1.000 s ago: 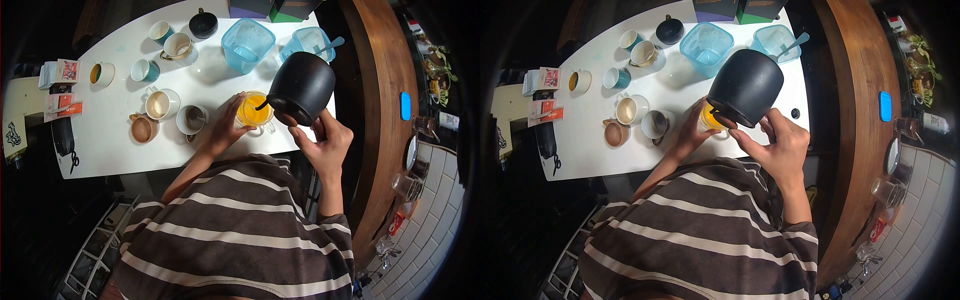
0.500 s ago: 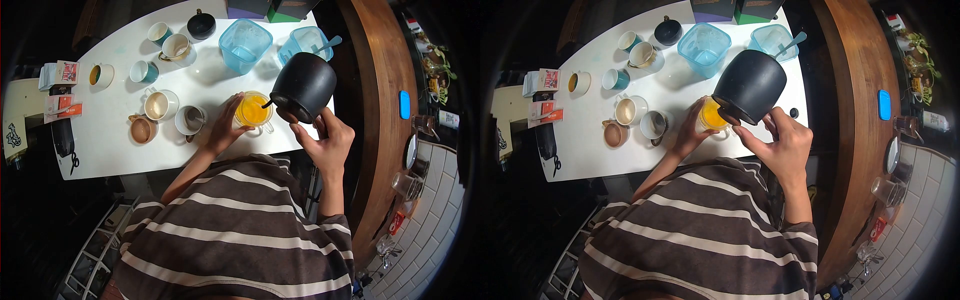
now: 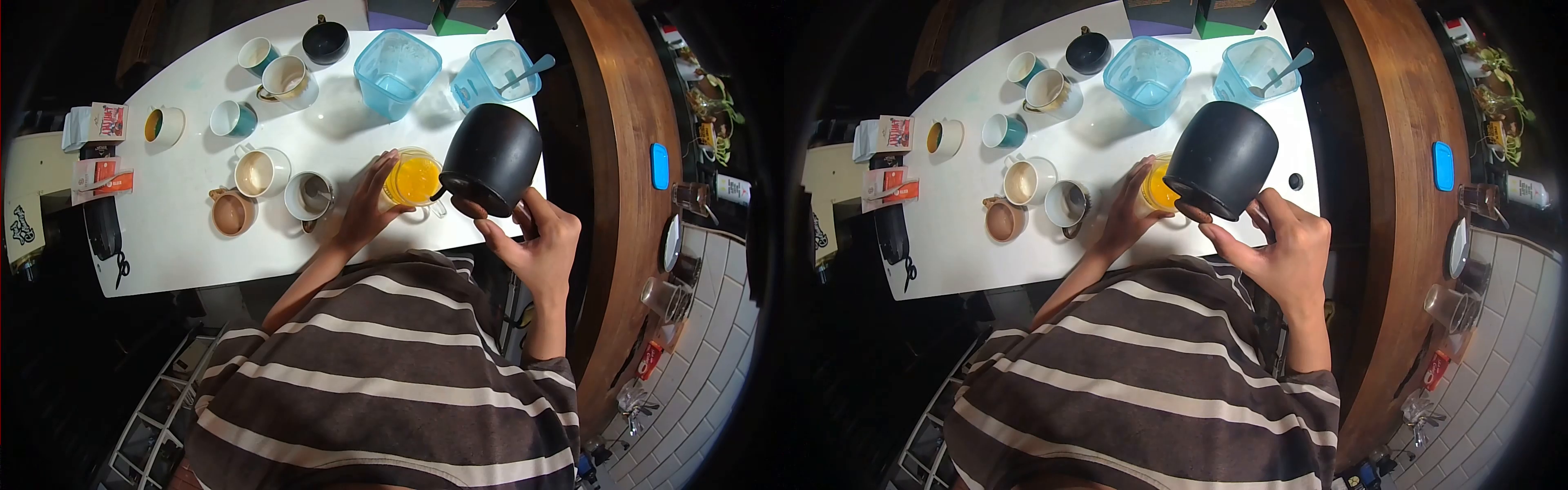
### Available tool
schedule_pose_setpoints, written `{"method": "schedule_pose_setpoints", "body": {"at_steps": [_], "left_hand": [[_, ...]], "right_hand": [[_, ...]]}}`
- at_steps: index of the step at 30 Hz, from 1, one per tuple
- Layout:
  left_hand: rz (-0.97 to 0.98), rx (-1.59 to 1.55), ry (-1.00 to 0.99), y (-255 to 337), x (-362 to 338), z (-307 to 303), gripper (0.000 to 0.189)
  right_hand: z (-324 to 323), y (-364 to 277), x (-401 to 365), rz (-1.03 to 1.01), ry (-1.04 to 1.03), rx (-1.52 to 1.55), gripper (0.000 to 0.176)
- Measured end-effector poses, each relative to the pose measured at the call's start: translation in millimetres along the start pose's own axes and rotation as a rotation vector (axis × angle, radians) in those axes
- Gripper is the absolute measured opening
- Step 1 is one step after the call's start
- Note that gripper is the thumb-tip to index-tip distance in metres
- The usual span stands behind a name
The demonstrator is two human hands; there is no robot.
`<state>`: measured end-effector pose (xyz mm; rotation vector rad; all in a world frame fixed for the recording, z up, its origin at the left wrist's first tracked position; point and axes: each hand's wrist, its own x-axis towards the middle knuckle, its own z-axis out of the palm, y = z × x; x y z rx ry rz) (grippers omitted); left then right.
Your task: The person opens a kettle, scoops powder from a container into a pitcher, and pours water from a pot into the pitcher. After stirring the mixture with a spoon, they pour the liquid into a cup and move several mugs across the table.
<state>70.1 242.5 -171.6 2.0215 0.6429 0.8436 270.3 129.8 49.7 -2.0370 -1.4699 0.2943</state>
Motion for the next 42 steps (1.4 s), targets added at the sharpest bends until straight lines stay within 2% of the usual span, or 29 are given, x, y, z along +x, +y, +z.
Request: {"method": "schedule_pose_setpoints", "body": {"at_steps": [24,42], "left_hand": [[0.000,0.010,0.014,3,1,-2,0.096],[-0.022,0.013,-0.005,0,-1,-2,0.099]], "right_hand": [[4,-5,7,-0.101,0.050,0.032,0.040],[18,8,3,-0.097,0.098,0.017,0.037]]}}
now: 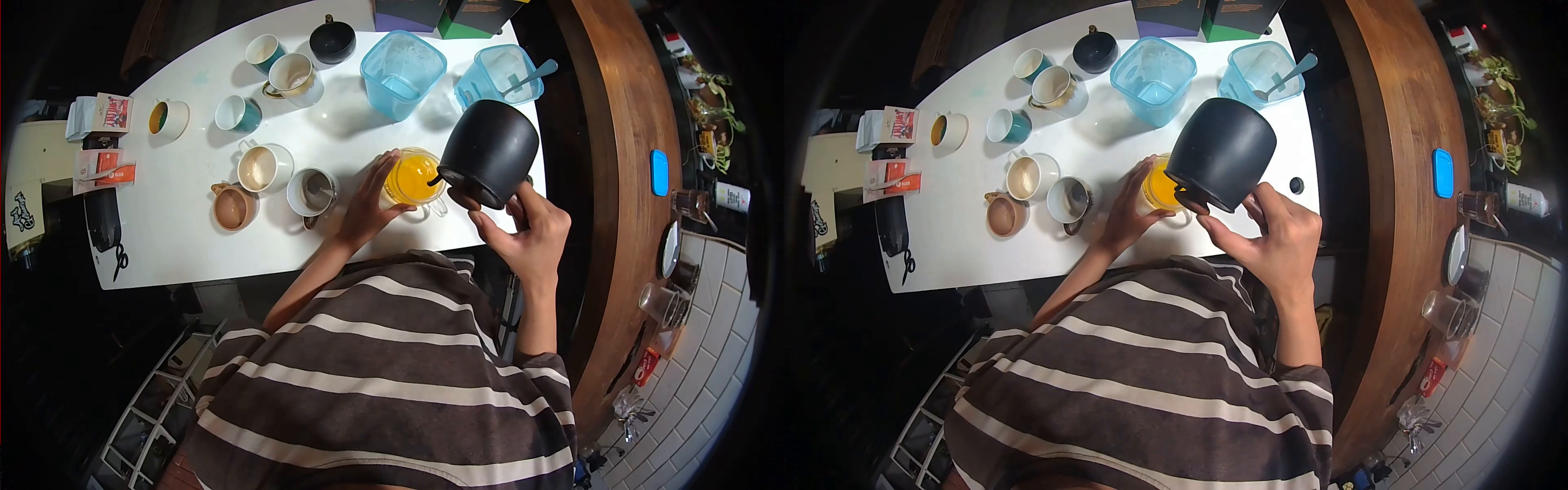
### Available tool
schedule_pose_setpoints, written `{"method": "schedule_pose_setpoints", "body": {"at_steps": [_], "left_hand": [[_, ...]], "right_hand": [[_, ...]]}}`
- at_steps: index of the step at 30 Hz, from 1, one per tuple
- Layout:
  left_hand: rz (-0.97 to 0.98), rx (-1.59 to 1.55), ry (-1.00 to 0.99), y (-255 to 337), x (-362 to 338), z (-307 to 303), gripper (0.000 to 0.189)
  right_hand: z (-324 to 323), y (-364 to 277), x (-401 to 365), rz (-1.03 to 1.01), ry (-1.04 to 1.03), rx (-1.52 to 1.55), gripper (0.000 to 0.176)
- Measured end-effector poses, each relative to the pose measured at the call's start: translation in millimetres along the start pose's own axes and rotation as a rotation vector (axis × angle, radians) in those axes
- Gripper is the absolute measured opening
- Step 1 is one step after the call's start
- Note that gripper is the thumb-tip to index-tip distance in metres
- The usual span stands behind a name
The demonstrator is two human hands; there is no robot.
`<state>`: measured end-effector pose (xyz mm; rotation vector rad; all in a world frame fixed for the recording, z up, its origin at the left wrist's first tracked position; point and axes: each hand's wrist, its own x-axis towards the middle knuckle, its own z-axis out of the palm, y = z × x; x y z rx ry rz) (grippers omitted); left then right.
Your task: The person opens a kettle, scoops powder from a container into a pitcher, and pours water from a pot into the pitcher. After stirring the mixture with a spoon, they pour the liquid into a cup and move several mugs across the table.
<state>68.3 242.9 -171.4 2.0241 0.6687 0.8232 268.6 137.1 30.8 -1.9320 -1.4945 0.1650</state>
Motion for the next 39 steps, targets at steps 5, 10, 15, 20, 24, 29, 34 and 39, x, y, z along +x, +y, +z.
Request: {"method": "schedule_pose_setpoints", "body": {"at_steps": [5,10,15,20,24,29,34,39], "left_hand": [[-0.058,-0.029,-0.005,2,0,-3,0.101],[-0.065,0.206,-0.020,10,1,-8,0.101],[-0.060,0.171,-0.008,6,-1,-4,0.100],[-0.055,0.174,-0.015,9,-1,-2,0.108],[-0.124,0.174,-0.025,12,-1,1,0.114],[-0.204,0.138,-0.006,18,0,1,0.113],[-0.173,0.195,0.055,17,-16,0,0.112],[-0.244,0.226,0.095,30,-47,-8,0.106]], "right_hand": [[13,16,-2,0.089,-0.026,0.035,0.035],[24,38,-15,0.368,0.016,0.171,0.033],[30,69,-35,0.755,-0.051,0.514,0.058],[24,86,-42,0.985,-0.114,0.744,0.060],[26,109,-46,1.060,-0.126,0.892,0.058],[36,128,-42,1.113,-0.183,0.962,0.056],[45,136,-34,1.092,-0.226,0.966,0.055],[55,148,-26,1.040,-0.301,1.000,0.056]]}}
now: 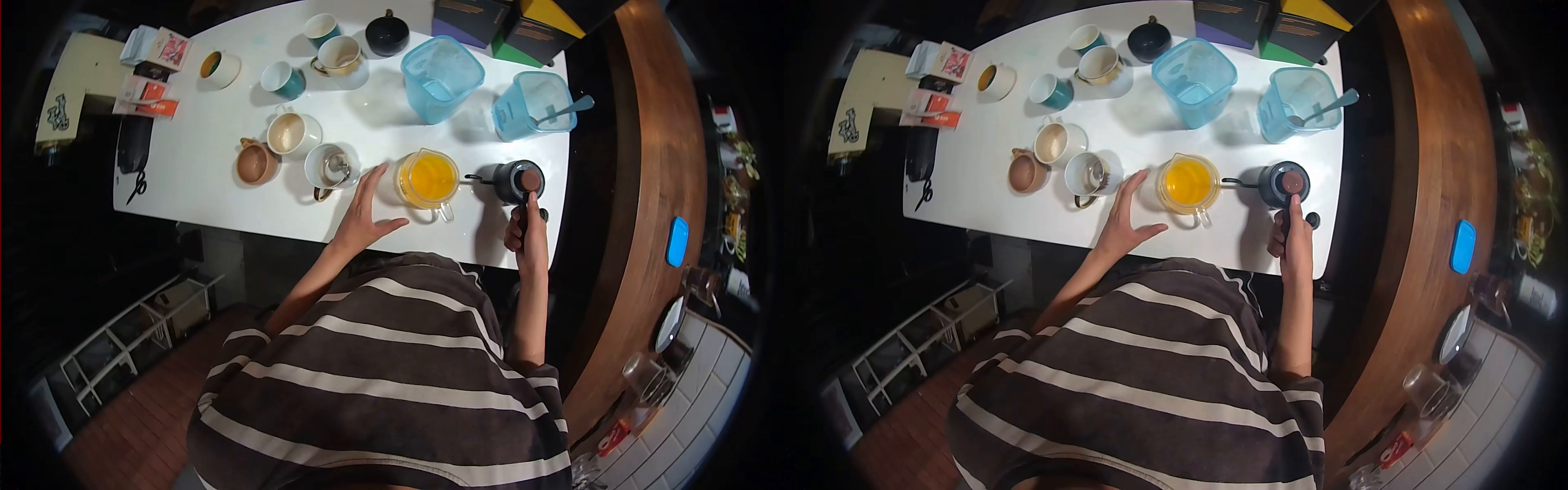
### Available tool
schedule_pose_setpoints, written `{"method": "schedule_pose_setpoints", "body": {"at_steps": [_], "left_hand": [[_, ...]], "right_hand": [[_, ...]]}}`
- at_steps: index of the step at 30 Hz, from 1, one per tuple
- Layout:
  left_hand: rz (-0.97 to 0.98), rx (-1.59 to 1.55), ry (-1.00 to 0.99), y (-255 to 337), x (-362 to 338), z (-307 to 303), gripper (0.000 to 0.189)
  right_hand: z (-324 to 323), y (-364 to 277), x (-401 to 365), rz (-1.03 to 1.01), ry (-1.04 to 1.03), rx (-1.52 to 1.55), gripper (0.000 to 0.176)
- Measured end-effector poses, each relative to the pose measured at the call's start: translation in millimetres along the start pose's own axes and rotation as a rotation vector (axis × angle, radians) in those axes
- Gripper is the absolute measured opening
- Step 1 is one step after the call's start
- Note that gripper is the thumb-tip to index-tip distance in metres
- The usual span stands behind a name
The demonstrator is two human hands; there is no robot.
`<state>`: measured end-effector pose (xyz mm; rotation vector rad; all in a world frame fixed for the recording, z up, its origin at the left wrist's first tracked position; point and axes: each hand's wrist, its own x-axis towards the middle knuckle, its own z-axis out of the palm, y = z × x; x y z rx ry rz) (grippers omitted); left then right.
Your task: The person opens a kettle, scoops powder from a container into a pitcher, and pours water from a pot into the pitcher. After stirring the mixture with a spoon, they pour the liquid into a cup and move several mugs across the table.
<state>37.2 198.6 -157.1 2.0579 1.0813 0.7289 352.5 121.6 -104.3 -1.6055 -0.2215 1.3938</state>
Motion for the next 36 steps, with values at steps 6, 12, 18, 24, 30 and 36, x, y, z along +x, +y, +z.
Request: {"method": "schedule_pose_setpoints", "body": {"at_steps": [6,12,18,24,30,36], "left_hand": [[-0.081,-0.048,0.054,12,-30,-14,0.067],[-0.100,-0.015,0.114,10,-38,-19,0.024],[0.028,0.076,0.225,-5,-45,-30,0.021],[-0.109,0.185,0.438,-31,-56,-62,0.040],[-0.091,0.115,0.508,-64,-52,-85,0.066],[0.004,0.096,0.360,-64,-41,-108,0.070]], "right_hand": [[0,-4,11,0.023,-0.033,-0.035,0.057],[-6,-3,13,0.006,-0.028,-0.144,0.062],[-7,-3,-15,-0.424,0.523,-1.203,0.066],[55,-46,-86,-0.749,0.327,-0.930,0.025],[172,-24,-80,-0.879,-0.229,-0.920,0.040],[226,8,-57,-0.866,-0.234,-1.037,0.050]]}}
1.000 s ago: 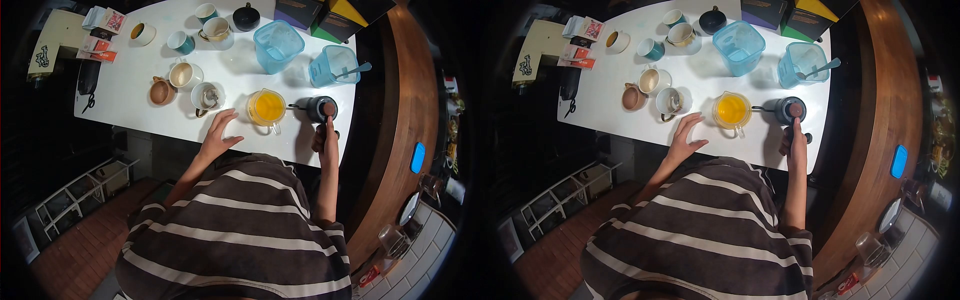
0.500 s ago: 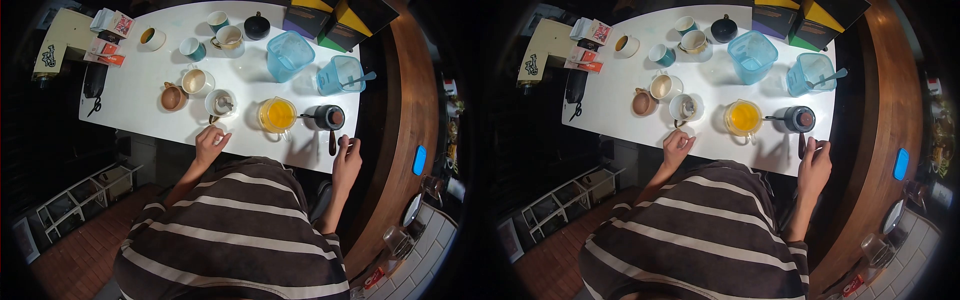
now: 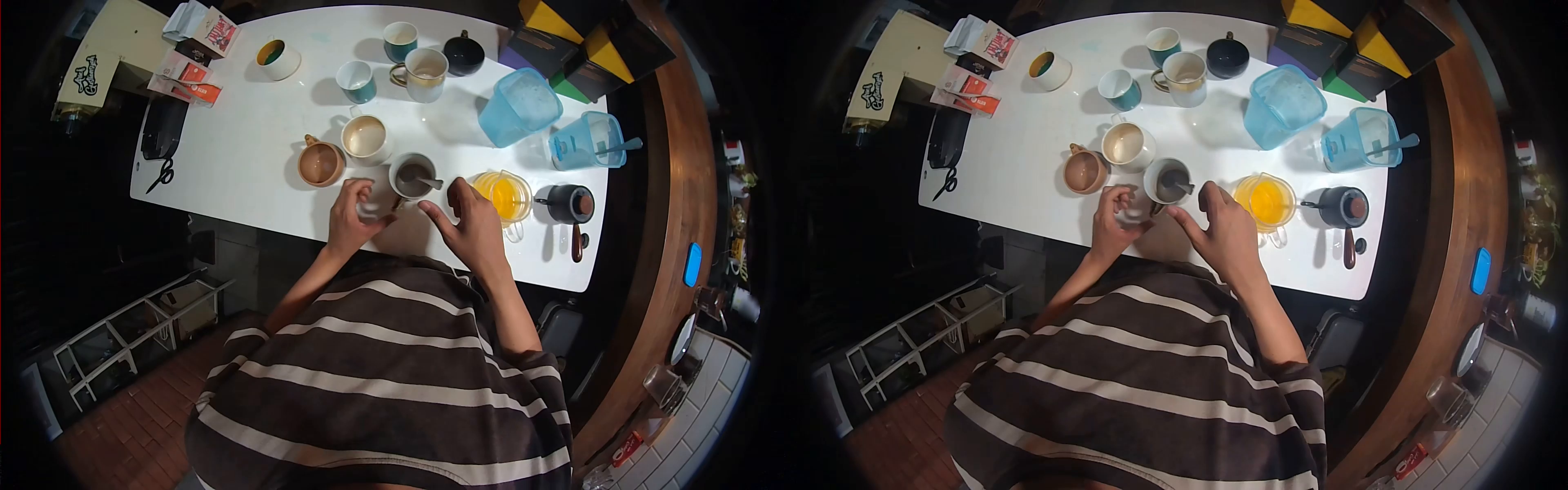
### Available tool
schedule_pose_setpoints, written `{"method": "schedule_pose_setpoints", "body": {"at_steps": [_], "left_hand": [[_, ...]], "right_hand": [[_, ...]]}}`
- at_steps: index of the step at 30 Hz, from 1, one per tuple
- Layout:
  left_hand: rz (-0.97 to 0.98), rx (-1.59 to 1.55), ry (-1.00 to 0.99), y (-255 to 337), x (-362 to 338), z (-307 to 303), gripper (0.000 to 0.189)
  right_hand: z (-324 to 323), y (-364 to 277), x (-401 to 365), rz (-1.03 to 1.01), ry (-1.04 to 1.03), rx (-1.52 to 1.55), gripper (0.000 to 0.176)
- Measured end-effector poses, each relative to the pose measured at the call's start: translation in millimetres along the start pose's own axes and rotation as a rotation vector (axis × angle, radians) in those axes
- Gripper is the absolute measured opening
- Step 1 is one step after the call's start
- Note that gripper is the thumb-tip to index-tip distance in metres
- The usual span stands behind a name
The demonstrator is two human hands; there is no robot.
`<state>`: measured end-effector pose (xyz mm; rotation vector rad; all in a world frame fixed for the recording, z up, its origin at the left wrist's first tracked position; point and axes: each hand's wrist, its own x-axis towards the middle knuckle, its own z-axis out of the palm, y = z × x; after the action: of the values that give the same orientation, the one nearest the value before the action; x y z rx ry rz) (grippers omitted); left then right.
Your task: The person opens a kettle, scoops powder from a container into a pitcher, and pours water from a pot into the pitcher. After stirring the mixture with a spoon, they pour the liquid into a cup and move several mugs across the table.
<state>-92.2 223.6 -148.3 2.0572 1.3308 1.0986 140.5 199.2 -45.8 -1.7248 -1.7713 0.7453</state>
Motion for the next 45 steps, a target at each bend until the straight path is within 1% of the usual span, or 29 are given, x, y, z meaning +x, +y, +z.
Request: {"method": "schedule_pose_setpoints", "body": {"at_steps": [3,5,6,10,12,14,16,19,20,21,22,24,25,27,28,29,30,31,32,33,35,36,37,39,40,42,43,44,45], "left_hand": [[0.060,-0.023,-0.042,-9,3,-1,0.066],[0.089,-0.044,-0.125,-15,4,0,0.068],[0.081,-0.065,-0.137,-16,6,0,0.062],[0.148,-0.085,-0.166,-23,13,3,0.055],[0.162,-0.060,-0.205,-27,13,4,0.047],[0.164,-0.050,-0.210,-26,12,4,0.045],[0.166,-0.041,-0.213,-24,11,5,0.043],[0.227,0.007,-0.150,-25,8,5,0.036],[0.136,0.005,-0.252,-26,5,1,0.034],[0.047,0.003,-0.352,-28,3,-2,0.032],[0.052,-0.001,-0.354,-27,2,-6,0.032],[-0.033,-0.037,-0.501,-20,0,-16,0.029],[-0.033,-0.039,-0.506,-3,7,-22,0.029],[-0.257,0.039,-0.831,43,27,-37,0.028],[-0.197,-0.171,-0.884,49,30,-37,0.036],[-0.200,-0.176,-0.889,55,30,-30,0.036],[-0.129,-0.236,-0.889,63,30,-21,0.041],[-0.053,-0.295,-0.885,70,30,-13,0.046],[-0.073,-0.279,-0.927,78,28,-9,0.052],[-0.068,-0.285,-0.923,82,26,-6,0.052],[-0.138,-0.188,-1.044,87,23,0,0.050],[-0.223,-0.219,-1.141,91,25,1,0.046],[-0.222,-0.220,-1.146,92,23,6,0.046],[-0.149,-0.420,-0.998,90,16,21,0.046],[-0.151,-0.420,-1.005,88,11,33,0.046],[-0.105,-0.415,-0.729,90,9,59,0.068],[-0.109,-0.417,-0.729,95,11,66,0.068],[-0.073,-0.289,-0.659,99,13,74,0.080],[-0.039,-0.160,-0.587,102,17,80,0.093]], "right_hand": [[17,4,6,0.050,0.075,-0.037,0.048],[20,4,9,0.035,0.123,-0.060,0.046],[20,3,11,0.042,0.119,-0.086,0.045],[22,2,16,0.040,0.128,-0.140,0.039],[23,2,17,0.046,0.132,-0.147,0.037],[25,1,17,0.052,0.132,-0.152,0.035],[25,-2,17,-0.021,0.155,-0.157,0.032],[28,-1,16,-0.058,0.157,-0.158,0.026],[28,0,14,-0.072,0.139,-0.169,0.019],[23,-4,13,-0.068,0.143,-0.174,0.019],[14,-11,10,-0.097,0.175,-0.178,0.018],[-5,-22,1,-0.169,0.264,-0.150,0.015],[-21,-33,-5,-0.197,0.320,-0.135,0.016],[-49,-35,-20,-0.161,0.338,-0.096,0.015],[-65,-41,-27,-0.138,0.357,-0.112,0.014],[-81,-46,-31,-0.119,0.377,-0.128,0.013],[-94,-44,-36,-0.123,0.380,-0.215,0.012],[-101,-41,-40,-0.094,0.404,-0.189,0.014],[-108,-32,-42,-0.067,0.395,-0.213,0.015],[-112,-23,-44,-0.039,0.386,-0.236,0.017],[-115,-9,-49,-0.012,0.370,-0.246,0.017],[-116,-3,-51,0.020,0.353,-0.247,0.018],[-116,2,-53,0.025,0.353,-0.248,0.018],[-116,13,-53,0.023,0.337,-0.225,0.017],[-116,18,-52,0.030,0.337,-0.223,0.017],[-117,28,-47,-0.011,0.260,-0.295,0.015],[-117,34,-43,-0.033,0.219,-0.333,0.015],[-118,39,-40,-0.031,0.154,-0.372,0.016],[-119,43,-37,-0.033,0.146,-0.371,0.016]]}}
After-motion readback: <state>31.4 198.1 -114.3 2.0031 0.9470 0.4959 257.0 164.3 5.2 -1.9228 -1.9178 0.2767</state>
